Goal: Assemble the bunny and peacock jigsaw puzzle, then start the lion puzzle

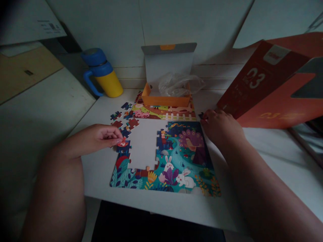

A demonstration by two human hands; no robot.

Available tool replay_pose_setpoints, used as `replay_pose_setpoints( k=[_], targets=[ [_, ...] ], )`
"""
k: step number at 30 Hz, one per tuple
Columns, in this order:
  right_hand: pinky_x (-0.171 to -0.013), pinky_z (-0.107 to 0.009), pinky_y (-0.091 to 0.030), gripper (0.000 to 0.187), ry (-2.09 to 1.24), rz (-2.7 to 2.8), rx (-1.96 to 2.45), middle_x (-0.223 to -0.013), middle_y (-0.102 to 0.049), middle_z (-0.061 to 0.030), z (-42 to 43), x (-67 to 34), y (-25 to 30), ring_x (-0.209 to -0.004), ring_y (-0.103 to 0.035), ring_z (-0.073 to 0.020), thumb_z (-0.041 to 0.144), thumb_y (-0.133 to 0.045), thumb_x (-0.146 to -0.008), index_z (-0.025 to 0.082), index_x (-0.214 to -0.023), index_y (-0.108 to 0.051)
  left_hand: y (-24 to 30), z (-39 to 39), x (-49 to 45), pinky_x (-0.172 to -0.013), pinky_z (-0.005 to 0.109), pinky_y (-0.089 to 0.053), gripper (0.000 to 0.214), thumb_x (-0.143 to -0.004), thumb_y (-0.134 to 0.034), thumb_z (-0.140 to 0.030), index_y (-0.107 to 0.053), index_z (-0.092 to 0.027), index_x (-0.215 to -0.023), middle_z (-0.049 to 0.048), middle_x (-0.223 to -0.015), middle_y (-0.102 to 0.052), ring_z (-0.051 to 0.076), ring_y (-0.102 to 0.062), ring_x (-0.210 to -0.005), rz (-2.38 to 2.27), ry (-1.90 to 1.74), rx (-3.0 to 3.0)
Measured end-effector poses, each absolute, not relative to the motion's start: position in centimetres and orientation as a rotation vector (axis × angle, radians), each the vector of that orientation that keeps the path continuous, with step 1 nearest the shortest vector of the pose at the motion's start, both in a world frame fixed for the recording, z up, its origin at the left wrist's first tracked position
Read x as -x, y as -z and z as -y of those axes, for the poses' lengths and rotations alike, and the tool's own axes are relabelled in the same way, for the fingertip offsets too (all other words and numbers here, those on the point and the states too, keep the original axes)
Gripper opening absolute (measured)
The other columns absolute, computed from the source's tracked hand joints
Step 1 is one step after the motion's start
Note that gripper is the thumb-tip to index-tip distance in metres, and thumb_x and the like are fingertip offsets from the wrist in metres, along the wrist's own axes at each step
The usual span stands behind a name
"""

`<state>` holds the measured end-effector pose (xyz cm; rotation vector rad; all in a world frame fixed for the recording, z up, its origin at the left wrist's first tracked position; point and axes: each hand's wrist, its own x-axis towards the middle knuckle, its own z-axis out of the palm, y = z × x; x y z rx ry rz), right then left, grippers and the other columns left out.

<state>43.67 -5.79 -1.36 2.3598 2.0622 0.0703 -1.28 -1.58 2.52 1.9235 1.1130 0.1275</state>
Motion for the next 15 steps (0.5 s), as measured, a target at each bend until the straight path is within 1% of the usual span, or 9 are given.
replay_pose_setpoints(
  k=[5, 9, 15],
  targets=[
    [-0.091, -0.044, -0.051, 0.036, -0.101, -2.054, -2.371, -0.123, -0.074, -0.0198, 5.95, -43.55, 1.44, -0.112, -0.071, -0.0373, 0.040, -0.047, -0.108, 0.018, -0.123, -0.072, -2.04, 1.46, 1.29, -0.081, 0.032, -0.058, 0.025, -0.094, -0.067, -0.045, -0.072, -0.022, -0.102, 0.0038, -0.098, -0.082, 0.019, -0.077, -0.088, -1.104, -0.106, -1.887],
    [-0.091, -0.044, -0.053, 0.038, -0.142, -2.046, -2.391, -0.124, -0.075, -0.0200, 6.17, -43.28, 1.51, -0.116, -0.072, -0.0382, 0.040, -0.048, -0.108, 0.016, -0.127, -0.071, -1.82, 1.52, 1.14, -0.075, 0.031, -0.057, 0.027, -0.094, -0.068, -0.046, -0.068, -0.022, -0.105, 0.0038, -0.095, -0.081, 0.020, -0.076, -0.085, -1.120, -0.097, -1.860],
    [-0.090, -0.045, -0.055, 0.041, -0.194, -1.974, -2.408, -0.121, -0.076, -0.0220, 6.43, -43.14, 1.72, -0.113, -0.073, -0.0394, 0.042, -0.048, -0.108, 0.014, -0.129, -0.070, -1.90, 1.61, 0.79, -0.078, 0.032, -0.058, 0.030, -0.091, -0.073, -0.049, -0.069, -0.022, -0.100, 0.0037, -0.093, -0.078, 0.019, -0.073, -0.085, -1.127, -0.123, -1.906]
  ],
)
